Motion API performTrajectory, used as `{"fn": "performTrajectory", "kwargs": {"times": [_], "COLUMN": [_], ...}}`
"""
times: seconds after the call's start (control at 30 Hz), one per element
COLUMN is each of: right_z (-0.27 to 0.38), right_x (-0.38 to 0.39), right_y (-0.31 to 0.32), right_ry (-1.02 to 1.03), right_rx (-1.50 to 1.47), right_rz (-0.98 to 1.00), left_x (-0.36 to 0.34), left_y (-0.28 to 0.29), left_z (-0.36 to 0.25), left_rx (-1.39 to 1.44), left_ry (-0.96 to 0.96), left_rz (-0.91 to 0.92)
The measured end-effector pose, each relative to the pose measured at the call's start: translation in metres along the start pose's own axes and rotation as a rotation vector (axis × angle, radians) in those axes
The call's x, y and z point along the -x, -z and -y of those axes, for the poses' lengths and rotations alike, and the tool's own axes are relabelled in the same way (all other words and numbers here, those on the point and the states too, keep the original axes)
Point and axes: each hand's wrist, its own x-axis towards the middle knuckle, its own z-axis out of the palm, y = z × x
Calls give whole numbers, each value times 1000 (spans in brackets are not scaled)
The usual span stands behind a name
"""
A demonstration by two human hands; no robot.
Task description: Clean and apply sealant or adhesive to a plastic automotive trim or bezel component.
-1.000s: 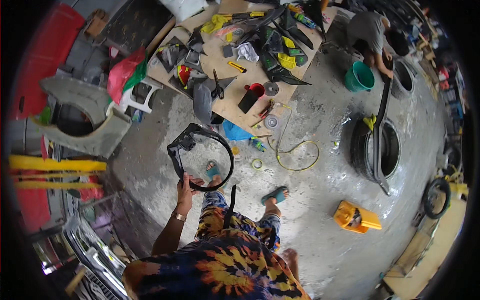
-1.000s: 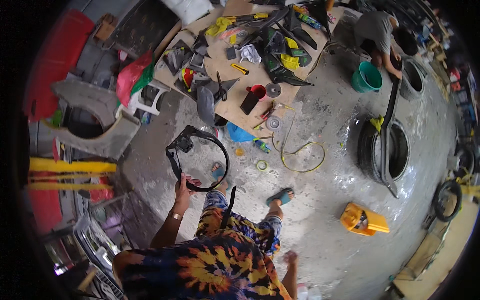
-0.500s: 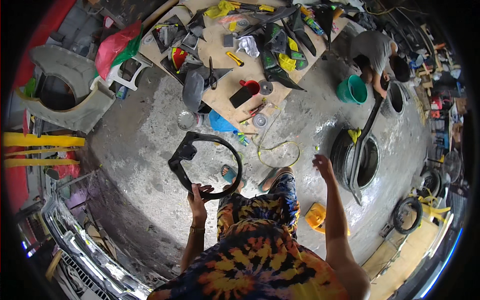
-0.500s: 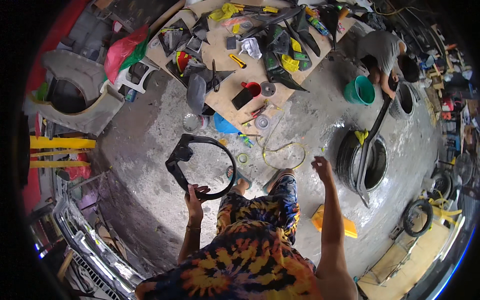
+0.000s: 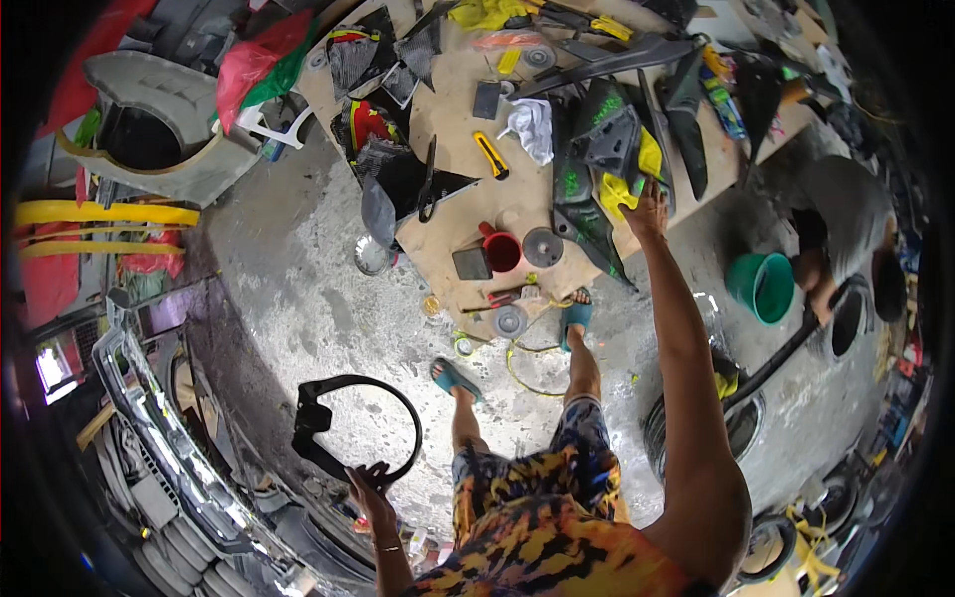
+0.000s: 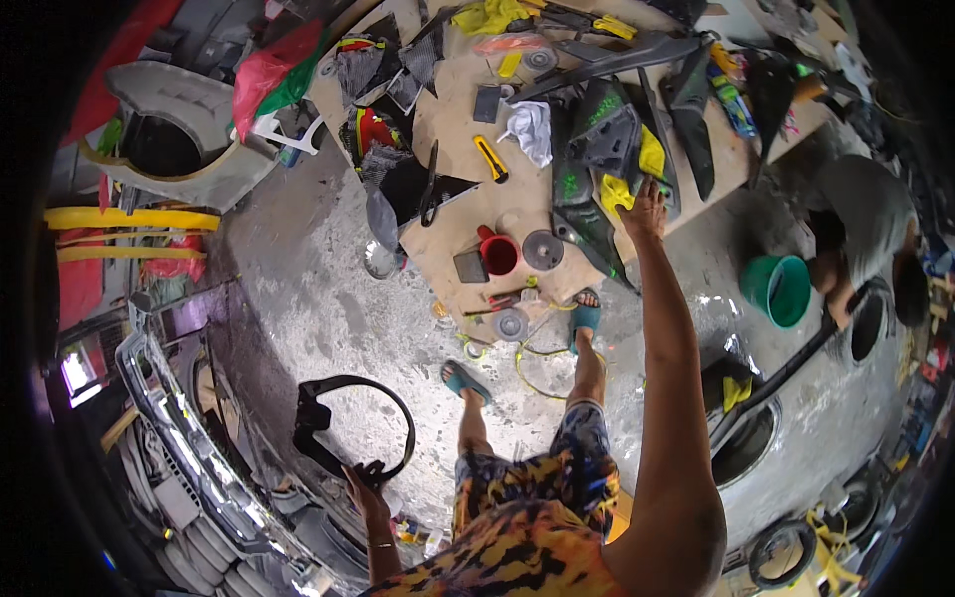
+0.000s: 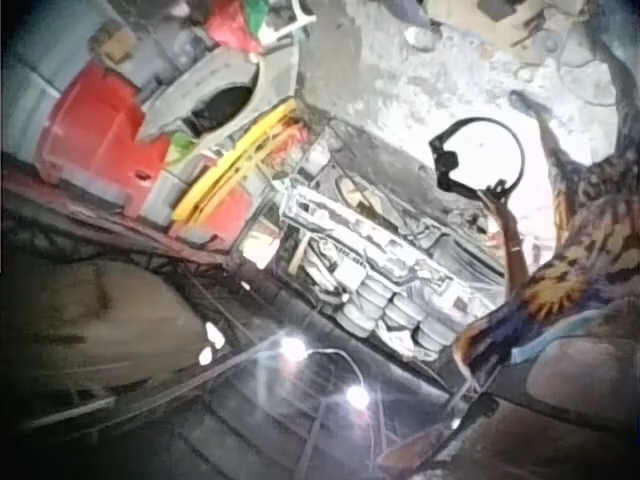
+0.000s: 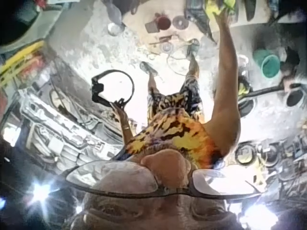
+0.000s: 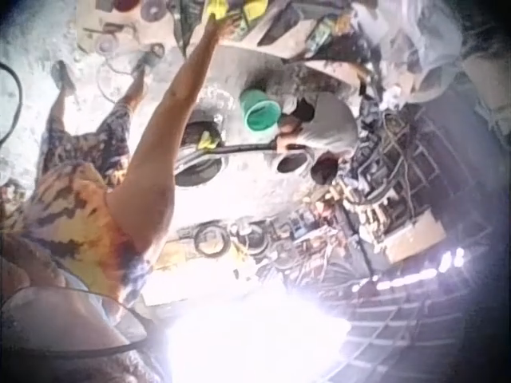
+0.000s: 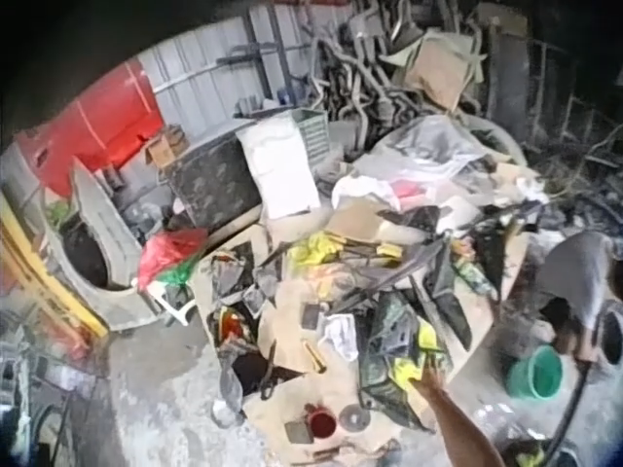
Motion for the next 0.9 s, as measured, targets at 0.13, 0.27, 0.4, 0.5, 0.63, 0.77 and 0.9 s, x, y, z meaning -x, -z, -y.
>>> {"fn": "performTrajectory", "kwargs": {"times": [0.13,0.27,0.4,0.5,0.63,0.77,0.9], "right_z": [-18,-28,-39,-30,-26,-19,-34], "right_x": [-52,-72,-87,-88,-88,-81,-70], "right_y": [-26,-38,-28,-30,-26,-16,-11], "right_ry": [110,112,67,71,18,-100,-50], "right_rx": [177,151,88,76,20,-33,-233], "right_rz": [-22,28,81,73,40,75,2], "left_x": [44,71,90,101,115,119,116], "left_y": [-55,-96,-135,-143,-152,-148,-141], "left_z": [7,4,-4,-2,-1,6,13], "left_rx": [35,67,61,94,69,93,112], "left_ry": [100,103,113,117,130,141,155], "left_rz": [-12,7,48,56,59,59,96]}}
